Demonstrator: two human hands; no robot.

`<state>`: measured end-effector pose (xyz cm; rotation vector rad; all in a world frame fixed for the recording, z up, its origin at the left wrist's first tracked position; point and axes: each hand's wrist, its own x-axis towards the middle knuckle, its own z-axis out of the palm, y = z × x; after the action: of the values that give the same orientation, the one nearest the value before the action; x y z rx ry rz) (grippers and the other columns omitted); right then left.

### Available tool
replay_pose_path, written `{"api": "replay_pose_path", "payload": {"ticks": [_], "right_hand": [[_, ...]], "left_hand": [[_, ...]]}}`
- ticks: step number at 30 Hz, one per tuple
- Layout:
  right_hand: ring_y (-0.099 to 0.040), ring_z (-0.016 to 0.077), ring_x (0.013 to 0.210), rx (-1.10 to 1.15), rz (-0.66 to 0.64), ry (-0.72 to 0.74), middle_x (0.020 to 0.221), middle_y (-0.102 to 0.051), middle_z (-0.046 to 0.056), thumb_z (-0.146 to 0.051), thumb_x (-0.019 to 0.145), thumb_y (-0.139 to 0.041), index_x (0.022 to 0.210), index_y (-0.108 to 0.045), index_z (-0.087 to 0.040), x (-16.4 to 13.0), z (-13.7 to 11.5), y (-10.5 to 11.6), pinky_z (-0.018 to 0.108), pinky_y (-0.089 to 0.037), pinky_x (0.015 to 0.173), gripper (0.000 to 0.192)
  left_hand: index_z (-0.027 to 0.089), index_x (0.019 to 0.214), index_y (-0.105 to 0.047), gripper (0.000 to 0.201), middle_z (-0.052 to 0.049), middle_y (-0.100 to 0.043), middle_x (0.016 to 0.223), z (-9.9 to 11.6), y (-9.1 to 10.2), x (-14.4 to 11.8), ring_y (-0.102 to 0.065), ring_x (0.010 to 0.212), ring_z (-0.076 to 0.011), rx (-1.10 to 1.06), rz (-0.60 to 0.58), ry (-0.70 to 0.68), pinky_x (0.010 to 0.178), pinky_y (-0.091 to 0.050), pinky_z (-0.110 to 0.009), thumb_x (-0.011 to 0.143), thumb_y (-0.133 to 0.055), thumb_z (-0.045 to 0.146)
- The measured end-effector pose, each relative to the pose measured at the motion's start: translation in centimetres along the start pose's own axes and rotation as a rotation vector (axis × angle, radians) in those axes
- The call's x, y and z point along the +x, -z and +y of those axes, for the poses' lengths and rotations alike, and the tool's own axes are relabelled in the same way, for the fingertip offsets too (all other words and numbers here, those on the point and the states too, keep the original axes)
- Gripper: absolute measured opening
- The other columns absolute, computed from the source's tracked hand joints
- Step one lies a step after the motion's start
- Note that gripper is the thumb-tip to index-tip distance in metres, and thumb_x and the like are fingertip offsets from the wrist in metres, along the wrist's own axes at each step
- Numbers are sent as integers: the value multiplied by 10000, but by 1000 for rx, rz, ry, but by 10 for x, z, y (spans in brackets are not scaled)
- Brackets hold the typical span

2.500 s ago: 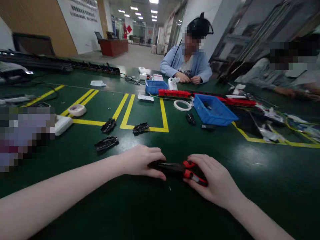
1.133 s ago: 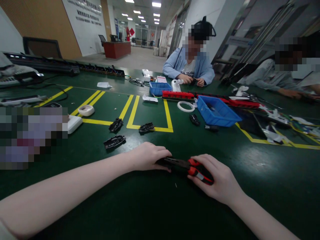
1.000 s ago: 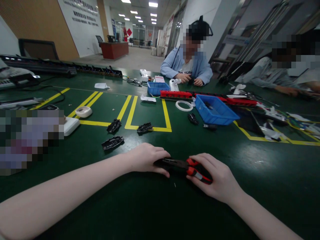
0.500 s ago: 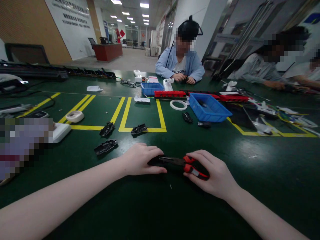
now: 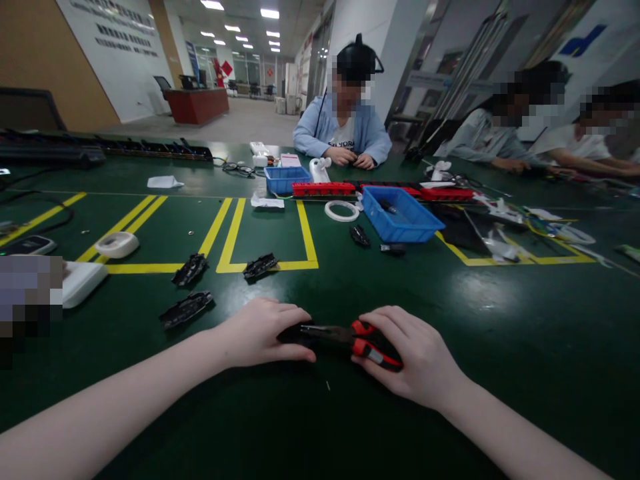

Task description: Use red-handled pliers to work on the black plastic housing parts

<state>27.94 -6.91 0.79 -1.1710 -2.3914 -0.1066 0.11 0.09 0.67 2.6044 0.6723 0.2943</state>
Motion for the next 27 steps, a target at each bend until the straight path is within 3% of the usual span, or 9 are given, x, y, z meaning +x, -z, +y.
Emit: {"api": "replay_pose_path", "payload": {"ticks": [9,17,27], "right_hand": [[-635,215,847,25,-39,-72,1032,-655,94,-243,770,-619,1212,-530,-194,-5,0,-4,355,-552,702,454],[-635,192,802,12,-109,-104,969,-660,72,-239,733,-637,1067,-587,-186,2,-4,2,328,-545,683,342],[-629,196,807,44,-116,-98,980,-655,75,-243,748,-627,1075,-568,-190,2,-1,1,339,-540,680,336]], "left_hand": [[189,1159,-580,432,-47,-673,971,-1,-2,-2,-653,837,-196,-56,39,2,676,-446,-272,913,-583,544],[195,1134,-605,353,-32,-685,954,0,-4,0,-661,817,-187,-6,42,11,673,-454,-272,903,-630,461],[200,1164,-607,391,-36,-705,950,1,-8,-1,-667,762,-187,120,71,1,641,-457,-274,919,-585,505]]}}
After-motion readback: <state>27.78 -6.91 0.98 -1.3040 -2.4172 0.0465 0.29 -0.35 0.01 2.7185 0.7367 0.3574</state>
